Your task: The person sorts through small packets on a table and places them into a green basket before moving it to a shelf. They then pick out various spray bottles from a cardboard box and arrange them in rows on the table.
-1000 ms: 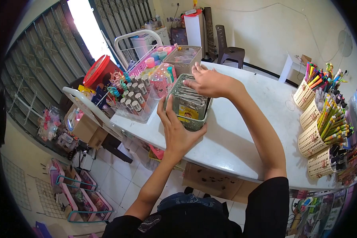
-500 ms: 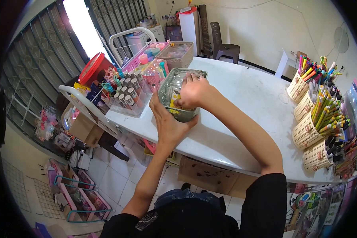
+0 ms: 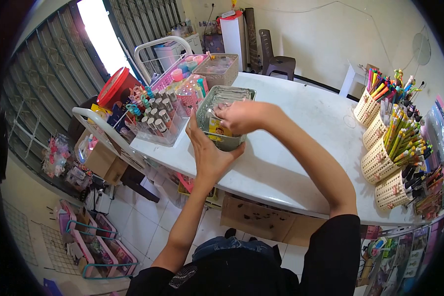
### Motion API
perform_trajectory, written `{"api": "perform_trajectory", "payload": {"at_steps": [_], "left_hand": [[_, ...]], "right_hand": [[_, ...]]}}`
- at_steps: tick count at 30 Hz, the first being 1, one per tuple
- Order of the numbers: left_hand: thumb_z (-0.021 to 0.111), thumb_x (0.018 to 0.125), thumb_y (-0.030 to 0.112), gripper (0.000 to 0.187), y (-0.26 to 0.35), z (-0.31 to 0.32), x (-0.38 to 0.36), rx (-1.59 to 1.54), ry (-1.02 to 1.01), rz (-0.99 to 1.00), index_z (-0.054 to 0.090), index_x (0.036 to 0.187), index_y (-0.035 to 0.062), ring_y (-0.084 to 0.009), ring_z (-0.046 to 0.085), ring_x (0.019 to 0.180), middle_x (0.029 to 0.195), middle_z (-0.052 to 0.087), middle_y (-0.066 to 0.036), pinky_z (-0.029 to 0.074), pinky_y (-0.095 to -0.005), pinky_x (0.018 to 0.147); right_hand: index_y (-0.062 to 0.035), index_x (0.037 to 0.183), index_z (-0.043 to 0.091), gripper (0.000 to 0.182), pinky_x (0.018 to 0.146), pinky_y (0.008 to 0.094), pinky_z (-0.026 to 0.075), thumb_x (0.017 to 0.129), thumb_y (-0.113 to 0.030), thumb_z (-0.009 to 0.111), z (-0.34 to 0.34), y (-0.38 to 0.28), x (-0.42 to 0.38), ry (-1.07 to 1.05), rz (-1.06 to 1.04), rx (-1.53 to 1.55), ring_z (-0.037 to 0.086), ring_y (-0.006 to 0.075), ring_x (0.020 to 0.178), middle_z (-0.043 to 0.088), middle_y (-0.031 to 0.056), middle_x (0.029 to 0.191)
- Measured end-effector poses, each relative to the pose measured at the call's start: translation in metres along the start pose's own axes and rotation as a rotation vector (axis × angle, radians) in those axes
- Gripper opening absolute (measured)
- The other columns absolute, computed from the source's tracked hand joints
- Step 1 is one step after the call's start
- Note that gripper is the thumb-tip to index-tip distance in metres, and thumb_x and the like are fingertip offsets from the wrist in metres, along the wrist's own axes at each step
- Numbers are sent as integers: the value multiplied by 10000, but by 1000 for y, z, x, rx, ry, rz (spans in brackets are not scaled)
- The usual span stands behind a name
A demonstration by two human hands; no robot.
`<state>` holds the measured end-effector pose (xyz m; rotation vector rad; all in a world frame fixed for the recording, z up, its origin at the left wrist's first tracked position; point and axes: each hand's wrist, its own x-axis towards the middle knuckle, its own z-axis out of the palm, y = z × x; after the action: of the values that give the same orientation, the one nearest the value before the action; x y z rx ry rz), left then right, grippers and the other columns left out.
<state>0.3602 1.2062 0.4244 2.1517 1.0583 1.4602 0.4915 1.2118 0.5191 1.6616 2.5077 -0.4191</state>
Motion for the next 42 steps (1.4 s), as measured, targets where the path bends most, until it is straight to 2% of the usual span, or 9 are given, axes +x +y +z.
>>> {"api": "perform_trajectory", "payload": {"at_steps": [3,9,12,16,23,27,32,37,42], "left_hand": [[751,443,247,1103,-8,2,2,-35,14,6,33,1245,6,-365,213,1118,1197,205,-230,204,-422,940],[751,455,197,1094,-8,-2,2,-17,9,-102,25,1249,-3,-356,230,1109,1202,210,-228,181,-409,950],[752,465,177,1071,-7,-2,-3,-48,68,-96,47,1249,-11,-354,241,1112,1194,232,-236,195,-410,947],[725,465,156,1039,-1,-16,-17,-31,88,-36,63,1242,-34,-379,255,1075,1145,255,-255,196,-444,923],[736,488,168,889,-6,-19,-24,37,118,-31,257,1236,111,-326,303,1092,1144,298,-183,250,-390,925],[723,475,211,730,-17,-15,-24,20,189,94,388,1122,171,-388,345,1007,1062,324,-233,296,-441,849],[743,494,108,594,-21,-32,-34,-102,142,86,443,1006,73,-200,424,954,996,393,-65,391,-313,796],[751,439,195,601,-2,-82,-86,-266,163,-8,437,936,70,-188,420,901,938,383,-53,364,-288,761],[754,422,302,630,17,-123,-135,-231,101,21,398,890,76,-182,413,862,906,383,-62,341,-285,734]], "right_hand": [[-72,1203,338,411,780,353,399,852,-284,350,-2,22,-5,325,46,158,538,304,846,434,194,1120],[-50,1185,366,421,935,342,264,840,-288,398,35,42,5,494,-47,4,287,320,1159,354,158,1224],[15,1046,482,324,861,324,356,791,-184,470,44,39,14,1021,261,700,445,290,1041,460,185,1115],[47,924,530,245,732,322,423,722,-79,471,47,29,12,1056,219,282,559,284,810,560,203,869],[-30,928,564,235,602,276,446,745,-82,426,53,39,10,943,204,584,573,203,638,585,136,695],[-43,947,555,247,565,285,440,754,-85,407,56,29,6,933,250,498,564,195,613,576,133,694],[-37,945,546,233,622,303,433,764,-115,422,55,10,-15,963,208,424,565,223,641,581,155,790],[-3,985,486,294,592,308,426,768,-201,503,78,-64,-60,1050,135,746,541,226,585,556,149,765],[6,1130,361,420,880,293,270,794,-214,486,135,-117,-90,1024,-26,1167,379,223,1004,396,159,1026]]}}
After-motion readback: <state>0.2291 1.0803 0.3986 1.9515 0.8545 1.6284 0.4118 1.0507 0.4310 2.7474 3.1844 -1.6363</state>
